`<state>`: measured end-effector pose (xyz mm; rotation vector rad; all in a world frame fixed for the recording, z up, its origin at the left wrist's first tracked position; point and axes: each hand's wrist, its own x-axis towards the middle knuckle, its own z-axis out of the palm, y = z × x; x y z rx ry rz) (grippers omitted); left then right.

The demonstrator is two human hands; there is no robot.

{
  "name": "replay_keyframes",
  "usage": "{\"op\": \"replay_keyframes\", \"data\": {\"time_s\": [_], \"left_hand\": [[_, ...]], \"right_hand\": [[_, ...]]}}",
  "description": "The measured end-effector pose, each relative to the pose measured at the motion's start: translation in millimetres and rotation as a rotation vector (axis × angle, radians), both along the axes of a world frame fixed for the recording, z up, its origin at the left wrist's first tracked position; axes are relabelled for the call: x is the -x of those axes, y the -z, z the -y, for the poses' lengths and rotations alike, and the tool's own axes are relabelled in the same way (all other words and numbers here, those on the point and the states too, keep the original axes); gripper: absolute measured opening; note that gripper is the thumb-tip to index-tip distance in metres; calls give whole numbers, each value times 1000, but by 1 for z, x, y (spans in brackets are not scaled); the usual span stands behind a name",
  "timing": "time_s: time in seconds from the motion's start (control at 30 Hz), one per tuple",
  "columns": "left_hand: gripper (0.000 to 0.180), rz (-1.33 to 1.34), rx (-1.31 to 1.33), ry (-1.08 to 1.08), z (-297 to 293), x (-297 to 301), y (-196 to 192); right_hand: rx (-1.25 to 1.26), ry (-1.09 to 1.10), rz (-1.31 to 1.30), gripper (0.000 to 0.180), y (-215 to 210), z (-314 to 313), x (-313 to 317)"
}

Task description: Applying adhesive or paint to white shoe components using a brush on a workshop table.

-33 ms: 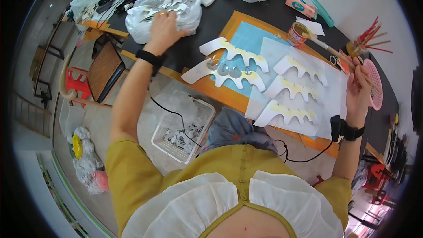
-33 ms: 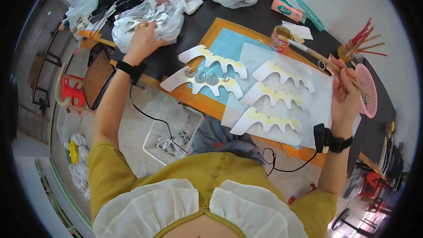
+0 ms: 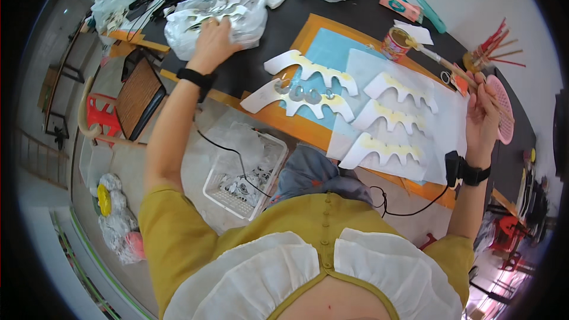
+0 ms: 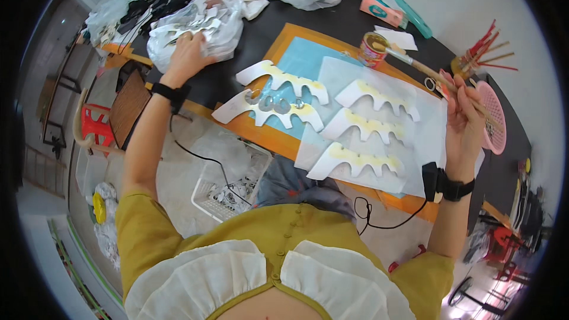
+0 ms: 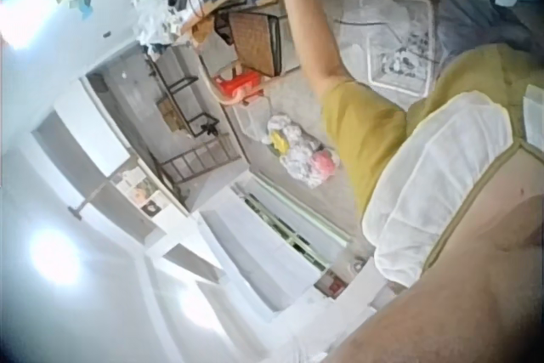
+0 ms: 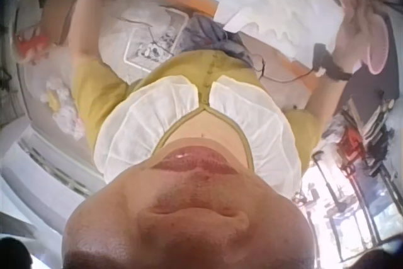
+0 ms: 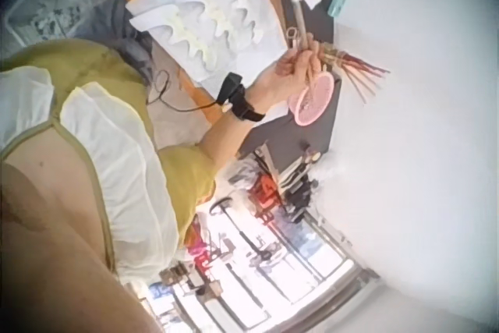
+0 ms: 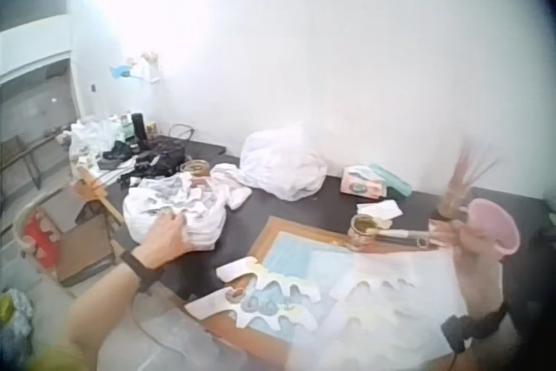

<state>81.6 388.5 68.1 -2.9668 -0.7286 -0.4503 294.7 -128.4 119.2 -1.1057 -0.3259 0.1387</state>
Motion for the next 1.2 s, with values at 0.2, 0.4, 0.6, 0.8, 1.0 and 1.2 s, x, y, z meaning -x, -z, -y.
{"op": "replay_keyframes", "data": {"time_s": [0.2, 0.4, 0.6, 0.8, 1.0, 1.2], "left_hand": [[17, 59, 133, 223, -45, 3, -31], [22, 316, 135, 421, -44, -17, -108], [25, 265, 227, 485, 25, -53, -119], [28, 43, -44, 616, 44, -86, -105], [28, -105, -84, 832, 89, -134, -58], [73, -279, 596, 828, 128, -155, -29]], "right_hand": [[-56, -11, 42, 10, -10, 13, -24], [-149, -2, 13, 12, -8, 23, -37], [-147, 10, 7, 15, 0, 30, -36], [-88, 48, -22, 17, -1, 45, -37], [-41, 90, 47, 18, -3, 39, -41], [145, 42, 234, 19, -12, 13, -42]]}}
